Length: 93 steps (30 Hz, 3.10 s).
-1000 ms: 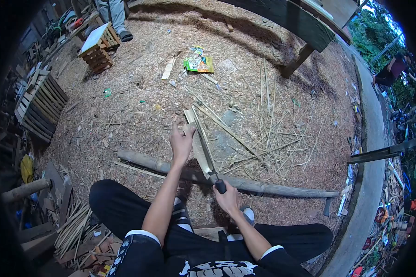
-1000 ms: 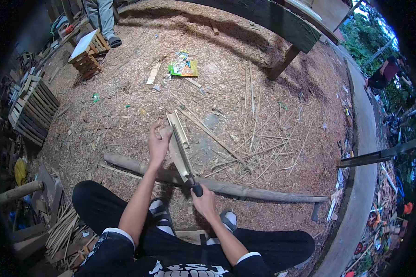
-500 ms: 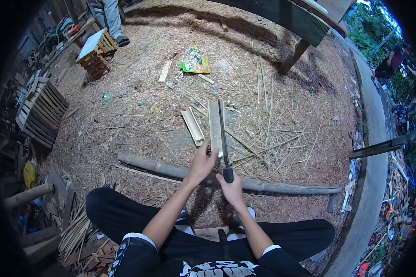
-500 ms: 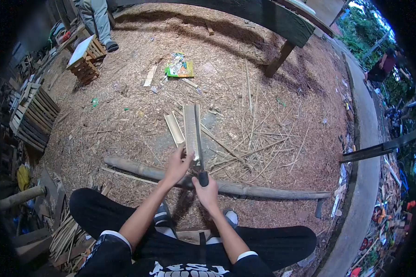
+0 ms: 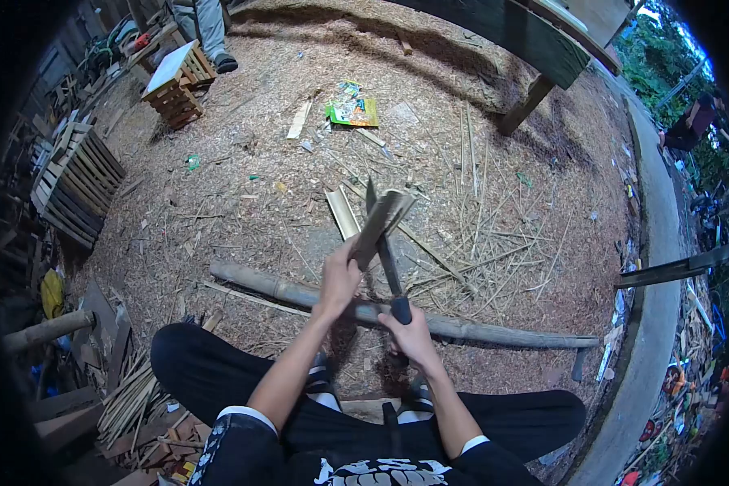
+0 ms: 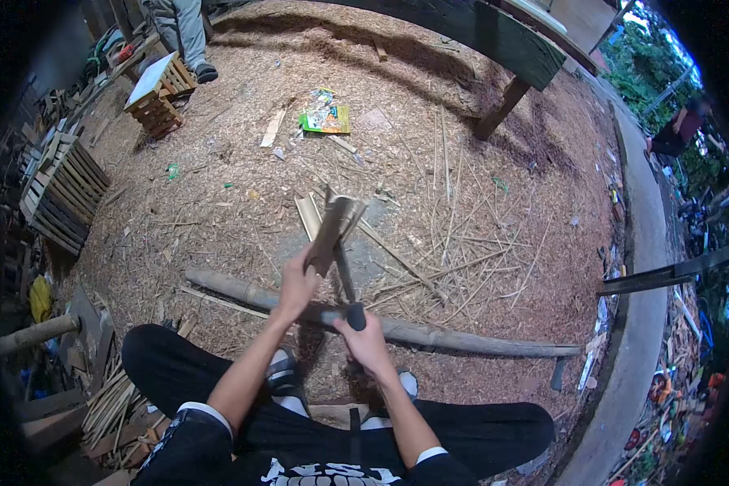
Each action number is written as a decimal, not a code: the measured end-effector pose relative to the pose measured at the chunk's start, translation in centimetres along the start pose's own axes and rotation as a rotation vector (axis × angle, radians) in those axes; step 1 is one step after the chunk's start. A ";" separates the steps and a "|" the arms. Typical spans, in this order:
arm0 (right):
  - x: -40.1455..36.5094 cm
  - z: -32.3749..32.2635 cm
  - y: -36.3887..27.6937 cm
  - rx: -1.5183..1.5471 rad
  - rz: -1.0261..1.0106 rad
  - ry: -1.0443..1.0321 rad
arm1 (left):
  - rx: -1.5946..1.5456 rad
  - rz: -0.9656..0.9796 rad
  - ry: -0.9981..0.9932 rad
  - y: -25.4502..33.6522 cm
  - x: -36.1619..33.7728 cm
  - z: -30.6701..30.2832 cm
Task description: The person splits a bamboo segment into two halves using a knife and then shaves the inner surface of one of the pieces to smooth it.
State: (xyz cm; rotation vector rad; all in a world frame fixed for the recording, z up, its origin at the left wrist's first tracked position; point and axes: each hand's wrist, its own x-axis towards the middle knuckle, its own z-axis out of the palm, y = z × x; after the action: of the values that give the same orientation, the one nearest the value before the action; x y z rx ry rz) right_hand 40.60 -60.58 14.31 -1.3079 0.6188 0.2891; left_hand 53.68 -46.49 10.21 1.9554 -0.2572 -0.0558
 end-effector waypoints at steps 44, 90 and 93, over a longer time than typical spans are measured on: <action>-1.1 2.3 0.1 0.121 -0.015 -0.051 | 0.064 -0.154 0.072 -0.7 1.4 -0.2; 0.5 2.1 2.8 -0.490 -0.399 0.196 | -0.126 -0.250 -0.008 -3.0 1.0 1.2; 0.4 1.8 2.4 -0.457 -0.422 0.192 | -0.270 -0.191 -0.045 -2.4 1.0 1.1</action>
State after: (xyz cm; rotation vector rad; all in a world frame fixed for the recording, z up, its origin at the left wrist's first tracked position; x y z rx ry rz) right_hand 40.10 -58.29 12.34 -1.8834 0.4318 -0.0500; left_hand 54.83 -46.81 7.65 1.7057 -0.0853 -0.2469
